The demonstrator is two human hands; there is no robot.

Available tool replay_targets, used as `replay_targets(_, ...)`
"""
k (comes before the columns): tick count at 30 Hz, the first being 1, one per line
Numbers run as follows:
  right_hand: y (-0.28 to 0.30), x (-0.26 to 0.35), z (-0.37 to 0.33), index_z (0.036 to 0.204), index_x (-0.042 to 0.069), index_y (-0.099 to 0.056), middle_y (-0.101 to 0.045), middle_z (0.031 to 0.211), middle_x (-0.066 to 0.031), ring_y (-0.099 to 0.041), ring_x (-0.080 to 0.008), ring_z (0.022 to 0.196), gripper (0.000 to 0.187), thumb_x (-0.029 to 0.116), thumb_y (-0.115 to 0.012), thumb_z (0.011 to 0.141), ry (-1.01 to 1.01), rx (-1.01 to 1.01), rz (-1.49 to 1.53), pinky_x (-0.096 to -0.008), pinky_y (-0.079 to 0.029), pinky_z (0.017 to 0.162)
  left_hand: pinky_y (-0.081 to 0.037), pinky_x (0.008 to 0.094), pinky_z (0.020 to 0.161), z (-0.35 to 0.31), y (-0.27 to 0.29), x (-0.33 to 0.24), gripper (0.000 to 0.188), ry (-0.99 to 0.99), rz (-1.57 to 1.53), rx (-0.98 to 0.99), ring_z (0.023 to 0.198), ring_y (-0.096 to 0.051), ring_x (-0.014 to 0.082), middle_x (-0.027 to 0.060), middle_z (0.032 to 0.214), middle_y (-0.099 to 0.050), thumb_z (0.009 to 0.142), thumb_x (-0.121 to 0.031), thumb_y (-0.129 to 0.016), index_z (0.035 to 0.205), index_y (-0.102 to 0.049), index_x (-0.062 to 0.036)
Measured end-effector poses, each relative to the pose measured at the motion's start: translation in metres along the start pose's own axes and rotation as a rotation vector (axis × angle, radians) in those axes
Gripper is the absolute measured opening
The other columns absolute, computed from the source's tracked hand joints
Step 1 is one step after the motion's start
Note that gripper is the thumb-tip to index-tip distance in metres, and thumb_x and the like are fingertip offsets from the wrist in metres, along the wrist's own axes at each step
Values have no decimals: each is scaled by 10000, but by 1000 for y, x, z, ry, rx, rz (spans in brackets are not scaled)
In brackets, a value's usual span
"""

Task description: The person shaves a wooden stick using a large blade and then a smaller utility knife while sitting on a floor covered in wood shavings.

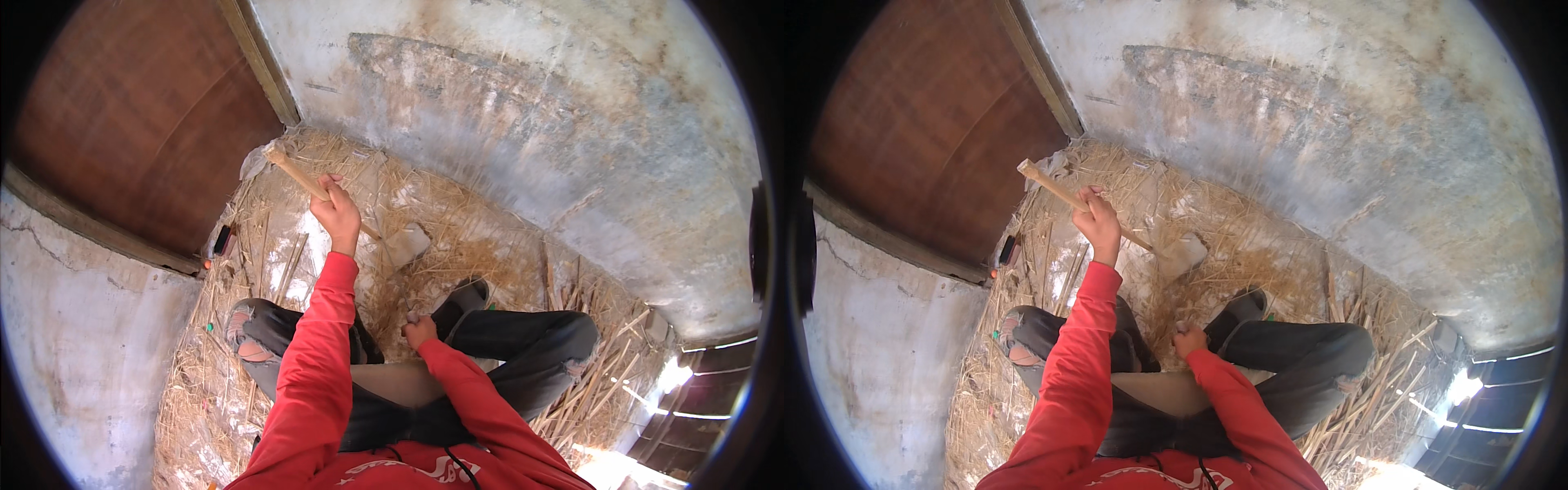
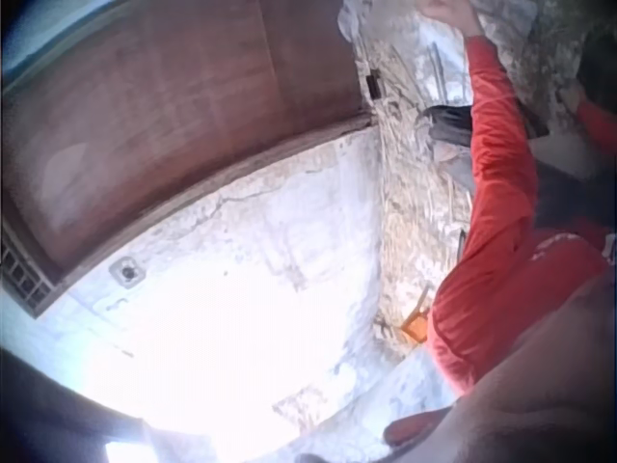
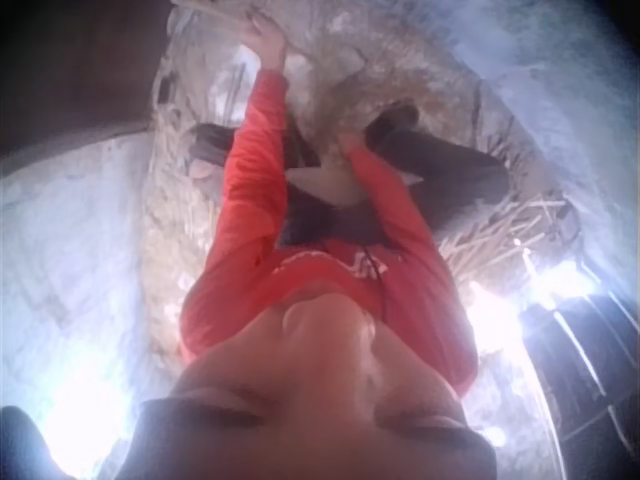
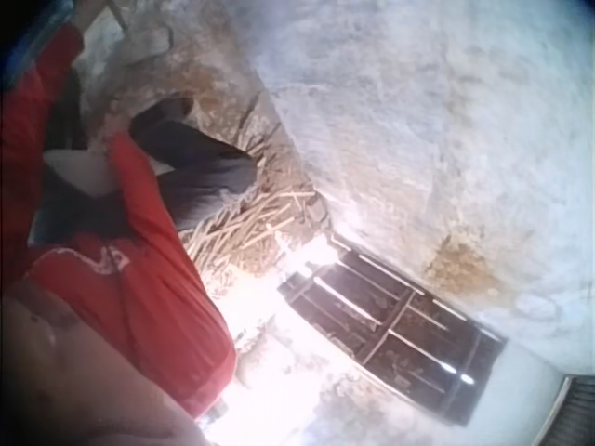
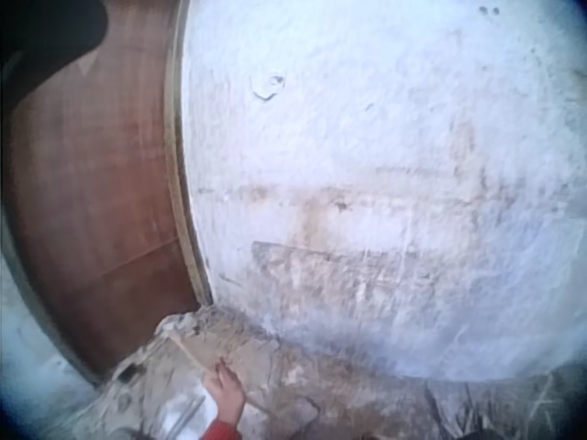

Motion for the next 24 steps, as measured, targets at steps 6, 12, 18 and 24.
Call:
replay_targets(6,12,-21,15,784,-79,-706,-677,808,-286,-675,-433,822,346,258,-701,704,-235,51,-51,-441,-526,775,-277,229,423,12,17,13,343,4,-62,3,458,-372,30,-56,563,-400,1072,-314,-446,900,-543,-33)
replay_targets(12,-5,-54,25,775,-60,-714,-683,813,-268,-681,-415,794,356,293,-683,739,87,-294,-134,-452,-525,735,-251,229,443,-1,-3,5,355,58,-76,-2,462,-346,22,-62,542,-375,1077,-304,-427,878,-547,-37)
replay_targets(18,5,-14,4,762,-43,-716,-658,694,-193,-673,-327,640,324,275,-664,800,-185,130,15,-428,-514,623,-258,230,448,10,23,3,367,4,-29,-50,467,-348,25,-59,545,-378,1076,-306,-429,869,-556,-31)
replay_targets(24,-5,-50,19,735,-63,-694,-642,667,-191,-634,-312,556,328,253,-681,821,-149,-20,49,-442,-496,584,-277,231,452,0,6,10,369,33,-40,-25,471,-360,31,-61,553,-373,1075,-299,-434,862,-562,-26)
Point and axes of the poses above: each hand's wrist, its own z-axis towards the middle knuckle, its own y-axis out of the back of the hand, x = y × z, the point moved 7 cm from there along z, towards the middle knuckle
